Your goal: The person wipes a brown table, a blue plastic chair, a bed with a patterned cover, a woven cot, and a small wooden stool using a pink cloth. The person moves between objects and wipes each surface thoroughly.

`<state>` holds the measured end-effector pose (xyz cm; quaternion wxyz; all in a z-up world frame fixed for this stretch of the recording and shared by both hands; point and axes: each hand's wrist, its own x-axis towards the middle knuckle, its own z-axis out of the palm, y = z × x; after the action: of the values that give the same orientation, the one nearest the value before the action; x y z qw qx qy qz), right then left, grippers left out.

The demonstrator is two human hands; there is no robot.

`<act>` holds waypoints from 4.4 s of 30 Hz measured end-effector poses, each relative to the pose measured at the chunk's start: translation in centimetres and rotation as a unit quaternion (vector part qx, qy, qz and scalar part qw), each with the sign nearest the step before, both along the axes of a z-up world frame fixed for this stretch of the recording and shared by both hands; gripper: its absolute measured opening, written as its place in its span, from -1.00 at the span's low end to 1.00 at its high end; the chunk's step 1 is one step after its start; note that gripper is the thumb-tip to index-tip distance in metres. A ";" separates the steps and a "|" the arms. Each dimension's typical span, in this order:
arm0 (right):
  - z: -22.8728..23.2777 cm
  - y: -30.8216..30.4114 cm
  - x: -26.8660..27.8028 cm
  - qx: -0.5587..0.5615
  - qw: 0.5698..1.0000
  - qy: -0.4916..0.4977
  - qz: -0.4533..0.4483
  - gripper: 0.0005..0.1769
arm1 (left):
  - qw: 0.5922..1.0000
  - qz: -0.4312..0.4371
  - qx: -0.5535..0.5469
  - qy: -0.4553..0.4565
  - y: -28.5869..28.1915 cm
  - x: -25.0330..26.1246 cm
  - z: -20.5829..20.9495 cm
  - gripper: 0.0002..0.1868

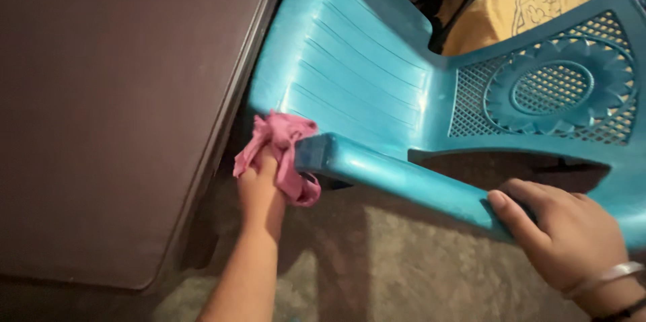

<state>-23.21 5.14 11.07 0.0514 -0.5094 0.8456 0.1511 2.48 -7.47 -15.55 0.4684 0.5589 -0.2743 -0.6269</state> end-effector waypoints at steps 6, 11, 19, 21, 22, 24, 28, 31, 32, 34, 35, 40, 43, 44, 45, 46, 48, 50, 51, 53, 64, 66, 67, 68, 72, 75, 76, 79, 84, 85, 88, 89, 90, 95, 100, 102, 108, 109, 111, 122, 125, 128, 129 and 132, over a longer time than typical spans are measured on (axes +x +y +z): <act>0.3 -0.8 0.5 -0.028 0.999 0.002 0.015 -0.45 | 0.992 -0.022 0.061 -0.108 -2.4 0.8 -1.4 -0.35; 0.3 0.0 0.6 -0.032 0.999 0.000 0.016 -0.47 | 0.919 -0.202 0.166 -0.294 -4.4 1.7 1.4 -0.35; 0.8 -0.1 1.1 -0.063 0.996 0.001 0.057 -0.45 | 0.979 -0.083 -0.113 -0.148 -0.4 0.4 16.2 -0.66; 1.1 -0.6 1.2 -0.071 0.996 0.002 0.055 -0.45 | 0.974 -0.072 -0.152 -0.150 1.2 -0.1 19.4 -0.68; 1.1 -1.0 1.1 -0.070 0.996 0.000 0.053 -0.44 | 0.971 -0.070 -0.185 -0.134 2.3 -0.6 20.9 -0.68; 1.3 -1.2 1.0 -0.061 0.997 -0.005 0.048 -0.43 | 0.948 -0.056 -0.258 -0.178 3.8 -2.2 22.6 -0.59; 0.9 0.5 1.1 0.011 1.000 -0.015 0.006 -0.46 | 0.844 -0.128 -0.328 -0.405 7.8 -6.4 24.2 -0.46; 0.4 -0.1 -1.1 -0.137 0.970 -0.203 0.007 -0.54 | 0.843 -0.157 -0.299 -0.418 10.3 -11.9 25.0 -0.50; 0.6 -0.3 -1.9 -0.250 0.899 -0.359 0.017 -0.56 | 0.858 -0.155 -0.280 -0.401 10.9 -13.6 25.0 -0.51; 1.5 1.3 -2.7 -0.387 0.746 -0.542 -0.002 -0.60 | 0.881 -0.119 -0.281 -0.362 12.4 -16.4 25.3 -0.51; 2.0 1.6 -2.4 -0.424 0.698 -0.577 -0.024 -0.61 | 0.891 -0.099 -0.281 -0.342 12.8 -16.8 25.6 -0.51; 3.9 1.4 1.8 -0.419 0.785 -0.451 0.069 -0.62 | 0.964 -0.082 -0.218 -0.128 10.5 -12.3 26.0 -0.47; 1.6 0.6 5.6 -0.371 0.871 -0.175 0.270 -0.47 | 0.985 -0.012 -0.119 -0.125 9.0 -8.2 25.1 -0.55; 0.7 0.8 6.2 -0.350 0.886 -0.159 0.259 -0.50 | 0.984 -0.009 -0.108 -0.145 9.0 -7.5 24.9 -0.58; 0.1 0.6 6.4 -0.331 0.899 -0.138 0.251 -0.52 | 0.965 -0.039 -0.132 -0.224 8.6 -7.3 24.7 -0.60; -0.3 0.5 6.2 -0.313 0.911 -0.117 0.243 -0.54 | 0.938 -0.068 -0.155 -0.302 8.3 -7.2 24.5 -0.62; -0.4 1.1 4.6 -0.327 0.893 -0.120 0.284 -0.52 | 0.899 -0.102 -0.192 -0.381 7.9 -7.8 24.2 -0.64; 0.6 2.8 3.0 -0.307 0.892 -0.105 0.314 -0.50 | 0.886 -0.120 -0.213 -0.394 8.6 -7.7 24.2 -0.64; 1.5 3.3 1.9 -0.287 0.897 -0.085 0.326 -0.48 | 0.875 -0.120 -0.232 -0.408 8.7 -7.7 24.3 -0.65; 3.0 4.3 -0.6 -0.261 0.897 -0.052 0.352 -0.47 | 0.850 -0.117 -0.277 -0.433 8.5 -7.8 24.4 -0.67; 6.5 8.8 -16.8 -0.125 0.902 0.052 0.410 -0.63 | 0.717 -0.281 -0.269 -0.578 7.0 -13.5 21.7 -0.46; 7.1 8.0 -19.5 -0.141 0.901 0.067 0.404 -0.67 | 0.672 -0.295 -0.258 -0.628 6.7 -13.7 22.1 -0.41; 7.3 7.7 -20.7 -0.148 0.902 0.076 0.399 -0.68 | 0.657 -0.310 -0.249 -0.640 6.5 -13.7 22.3 -0.39; 7.6 7.3 -21.9 -0.131 0.911 0.101 0.377 -0.69 | 0.642 -0.325 -0.240 -0.652 6.4 -13.7 22.4 -0.36; 8.4 6.4 -25.8 -0.171 0.931 0.108 0.304 -0.66 | 0.602 -0.349 -0.198 -0.690 5.5 -13.2 23.5 -0.32; 8.7 6.2 -28.5 -0.230 0.915 0.143 0.298 -0.60 | 0.613 -0.326 -0.185 -0.695 5.1 -13.3 23.7 -0.36; 8.7 6.0 -28.8 -0.239 0.908 0.169 0.302 -0.58 | 0.615 -0.332 -0.158 -0.698 4.8 -13.2 23.6 -0.37; 7.7 6.0 -27.2 -0.268 0.923 0.103 0.257 -0.53 | 0.592 -0.380 -0.079 -0.706 4.2 -13.2 22.6 -0.31; 6.6 7.5 -17.5 -0.190 0.944 0.064 0.262 -0.37 | 0.569 -0.369 -0.018 -0.735 1.6 -14.9 21.2 -0.29; 6.3 8.4 -15.6 -0.206 0.938 0.038 0.277 -0.38 | 0.576 -0.362 -0.007 -0.733 2.1 -14.8 21.0 -0.32; 6.5 10.1 -13.8 -0.256 0.901 0.002 0.349 -0.47 | 0.582 -0.366 -0.022 -0.725 3.1 -14.8 20.8 -0.40; 6.7 9.5 -14.4 -0.238 0.898 -0.016 0.370 -0.48 | 0.583 -0.366 -0.036 -0.725 2.8 -14.6 21.1 -0.42; 7.3 8.9 -15.8 -0.219 0.893 -0.035 0.391 -0.49 | 0.582 -0.370 -0.025 -0.724 2.5 -14.5 21.5 -0.43; 9.1 5.9 -24.0 -0.118 0.920 0.048 0.372 -0.63 | 0.585 -0.384 -0.034 -0.713 3.2 -14.9 23.0 -0.49; 10.7 0.6 -29.7 -0.035 0.959 0.076 0.270 -0.40 | 0.588 -0.397 -0.045 -0.703 3.7 -14.5 24.1 -0.45; 10.7 -1.7 -31.5 -0.062 0.978 0.040 0.194 -0.25 | 0.589 -0.401 -0.046 -0.700 3.4 -14.7 24.5 -0.44; 8.8 -6.6 -35.6 -0.130 0.990 -0.011 0.061 -0.07 | 0.611 -0.383 -0.064 -0.689 4.0 -15.1 25.1 -0.46; 8.8 -7.8 -36.2 -0.122 0.991 -0.005 0.058 -0.05 | 0.613 -0.388 -0.055 -0.686 3.8 -15.3 25.3 -0.46; 8.8 -9.9 -36.9 -0.099 0.994 0.009 0.040 -0.06 | 0.617 -0.395 -0.039 -0.680 3.5 -15.5 25.5 -0.46; 9.1 -15.2 -37.3 -0.085 0.994 0.010 0.063 -0.12 | 0.629 -0.375 -0.030 -0.680 3.8 -15.8 25.4 -0.49; 9.7 -16.2 -35.7 -0.082 0.984 0.077 0.140 -0.32 | 0.638 -0.357 -0.047 -0.681 3.2 -16.0 25.5 -0.54; 10.7 -15.0 -32.4 0.086 0.934 0.214 0.271 -0.50 | 0.636 -0.348 -0.049 -0.687 3.6 -16.0 25.6 -0.54; 10.8 -14.6 -31.1 0.203 0.915 0.217 0.273 -0.48 | 0.636 -0.355 -0.043 -0.684 3.8 -15.9 25.5 -0.53; 10.6 -13.0 -28.0 0.380 0.871 0.129 0.283 -0.17 | 0.635 -0.364 -0.028 -0.681 3.8 -15.9 25.2 -0.51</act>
<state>-51.23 -7.91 21.65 0.0868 -0.6441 0.5420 0.5327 -13.46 -3.64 9.64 -0.1020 0.6687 -0.7141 -0.1801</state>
